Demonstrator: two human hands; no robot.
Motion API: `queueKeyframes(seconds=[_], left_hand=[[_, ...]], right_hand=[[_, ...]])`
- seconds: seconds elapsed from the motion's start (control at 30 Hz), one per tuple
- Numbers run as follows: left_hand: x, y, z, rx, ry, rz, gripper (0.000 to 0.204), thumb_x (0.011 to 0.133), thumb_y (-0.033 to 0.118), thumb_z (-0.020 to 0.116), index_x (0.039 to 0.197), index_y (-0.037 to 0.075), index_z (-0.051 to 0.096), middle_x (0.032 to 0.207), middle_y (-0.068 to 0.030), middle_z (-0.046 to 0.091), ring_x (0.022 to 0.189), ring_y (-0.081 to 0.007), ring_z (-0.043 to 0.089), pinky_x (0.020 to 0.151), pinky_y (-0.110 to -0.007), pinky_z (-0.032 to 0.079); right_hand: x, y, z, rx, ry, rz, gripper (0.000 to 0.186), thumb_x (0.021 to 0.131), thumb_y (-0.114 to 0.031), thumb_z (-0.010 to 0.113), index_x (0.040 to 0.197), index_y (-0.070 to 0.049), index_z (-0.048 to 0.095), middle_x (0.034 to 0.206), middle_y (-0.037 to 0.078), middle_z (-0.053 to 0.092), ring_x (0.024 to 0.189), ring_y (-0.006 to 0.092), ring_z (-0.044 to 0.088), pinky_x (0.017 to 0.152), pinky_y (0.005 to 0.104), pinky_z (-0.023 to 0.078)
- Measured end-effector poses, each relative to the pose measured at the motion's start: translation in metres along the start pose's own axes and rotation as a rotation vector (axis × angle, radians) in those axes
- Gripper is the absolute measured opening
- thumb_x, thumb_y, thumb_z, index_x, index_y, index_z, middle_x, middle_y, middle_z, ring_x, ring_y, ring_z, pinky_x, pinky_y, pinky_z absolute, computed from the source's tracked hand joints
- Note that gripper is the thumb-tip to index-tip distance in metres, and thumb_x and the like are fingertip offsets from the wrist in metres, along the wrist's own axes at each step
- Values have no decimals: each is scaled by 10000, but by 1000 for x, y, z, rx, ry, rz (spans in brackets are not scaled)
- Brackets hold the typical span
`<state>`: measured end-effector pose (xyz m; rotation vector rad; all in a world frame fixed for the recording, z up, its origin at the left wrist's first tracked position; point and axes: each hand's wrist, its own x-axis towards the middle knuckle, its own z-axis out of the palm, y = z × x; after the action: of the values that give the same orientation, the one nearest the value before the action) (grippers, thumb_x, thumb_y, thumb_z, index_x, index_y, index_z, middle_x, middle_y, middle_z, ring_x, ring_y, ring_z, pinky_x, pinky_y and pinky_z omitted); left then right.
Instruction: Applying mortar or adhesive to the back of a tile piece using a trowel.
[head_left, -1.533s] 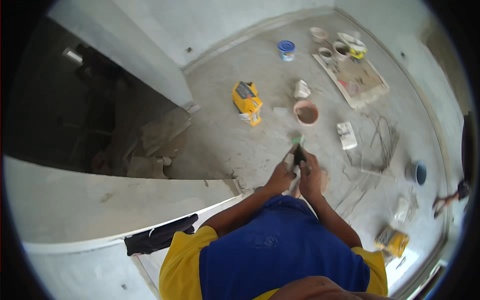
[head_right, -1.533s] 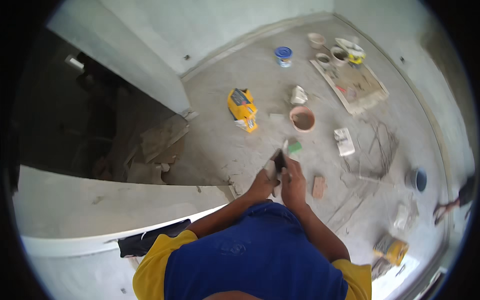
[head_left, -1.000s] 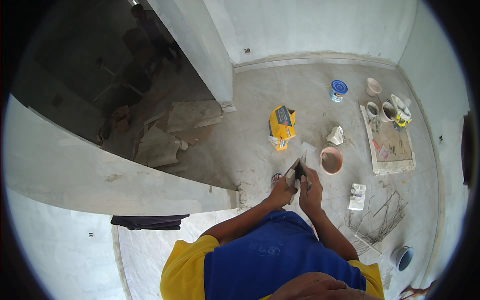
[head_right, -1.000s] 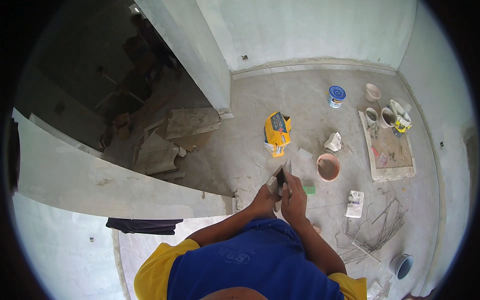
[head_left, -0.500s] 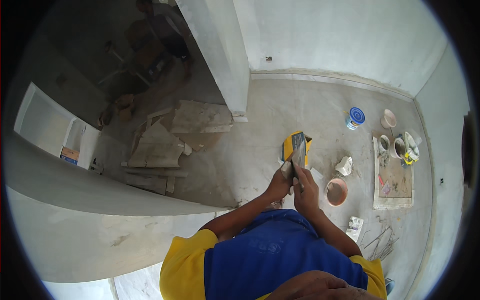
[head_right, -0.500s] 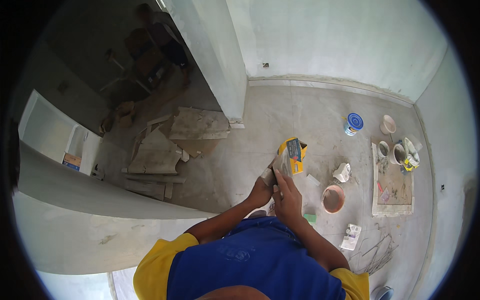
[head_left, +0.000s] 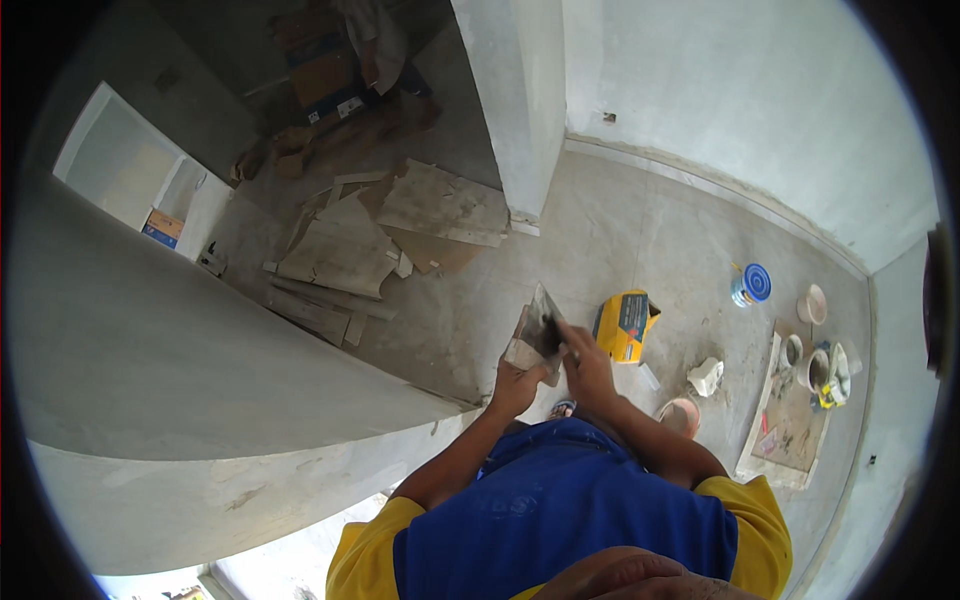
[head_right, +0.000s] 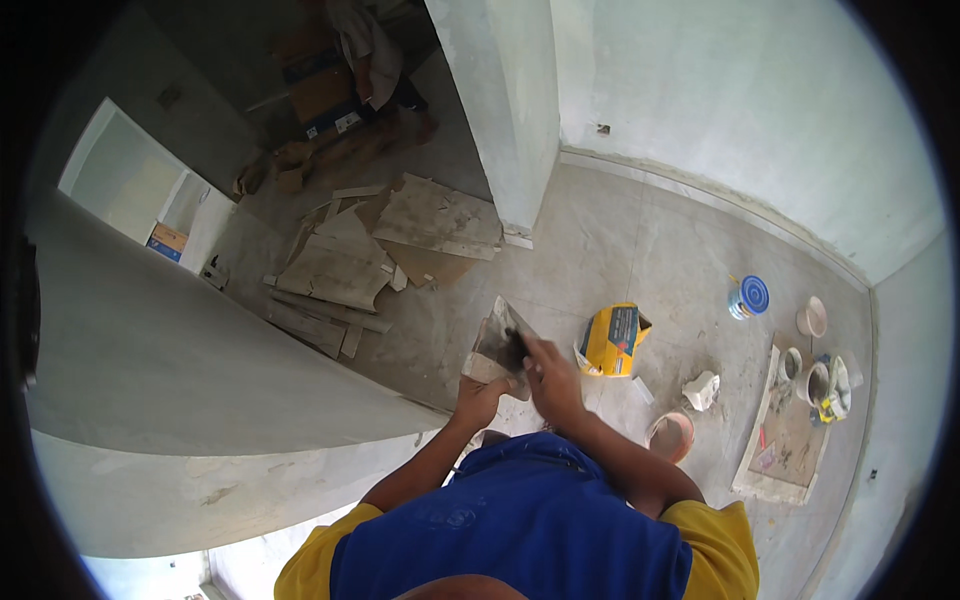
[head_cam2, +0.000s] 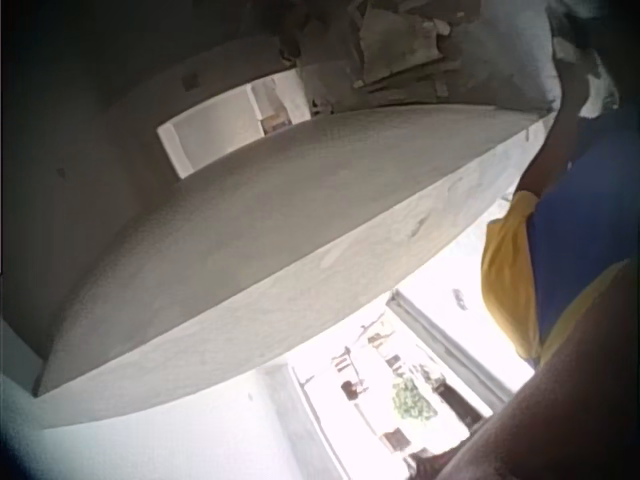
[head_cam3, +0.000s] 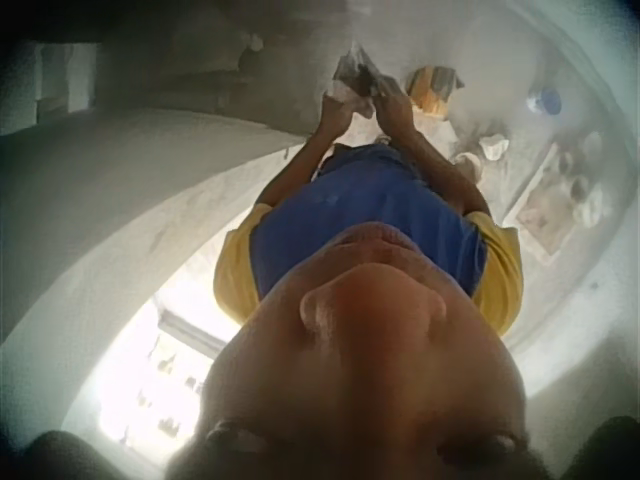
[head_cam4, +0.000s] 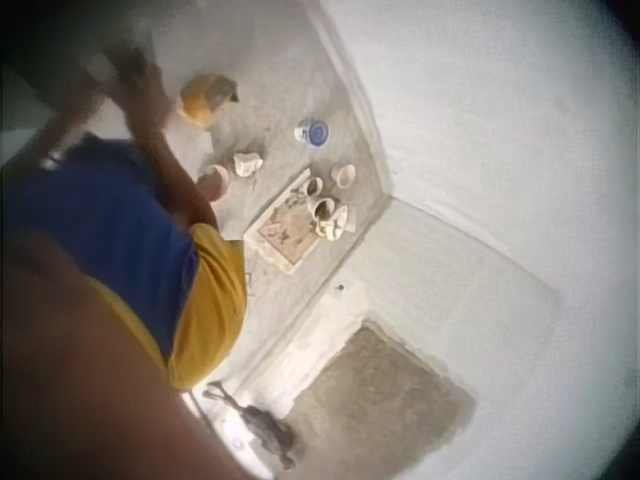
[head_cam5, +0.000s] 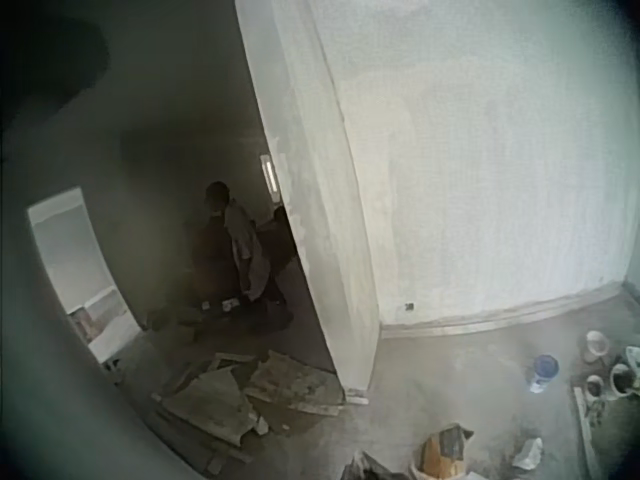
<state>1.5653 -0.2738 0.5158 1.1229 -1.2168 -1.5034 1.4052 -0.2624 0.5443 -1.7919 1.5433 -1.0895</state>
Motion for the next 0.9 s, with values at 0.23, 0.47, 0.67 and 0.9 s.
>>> queueKeyframes(seconds=[0.23,0.47,0.67,0.9], left_hand=[[51,5,1,-310,162,-61,482,796,-75,583,1266,-7,501,1185,-123,601,1084,-234,605,910,-339,508],[133,17,-2,-957,301,-159,451,906,33,569,1338,30,442,1279,-146,544,1219,-297,527,1051,-442,430],[163,-29,-14,-1083,414,-461,490,976,371,559,1319,32,475,1273,-156,562,1214,-313,517,1085,-477,372],[188,-97,-35,-1569,-223,-421,557,969,503,486,1338,87,477,1253,-139,569,1094,-288,565,999,-451,424]], right_hand=[[69,136,4,-38,-29,397,380,976,-320,515,897,46,579,833,286,618,840,487,592,707,497,461],[94,233,-47,487,15,610,425,991,-398,531,854,-5,615,702,1,571,667,92,500,586,318,404],[151,148,-29,540,-332,327,316,982,-283,523,1069,4,623,954,82,645,915,160,594,740,318,473],[219,59,13,238,-600,-809,597,726,-25,685,1308,-87,568,1240,156,615,1106,360,608,938,414,517]])
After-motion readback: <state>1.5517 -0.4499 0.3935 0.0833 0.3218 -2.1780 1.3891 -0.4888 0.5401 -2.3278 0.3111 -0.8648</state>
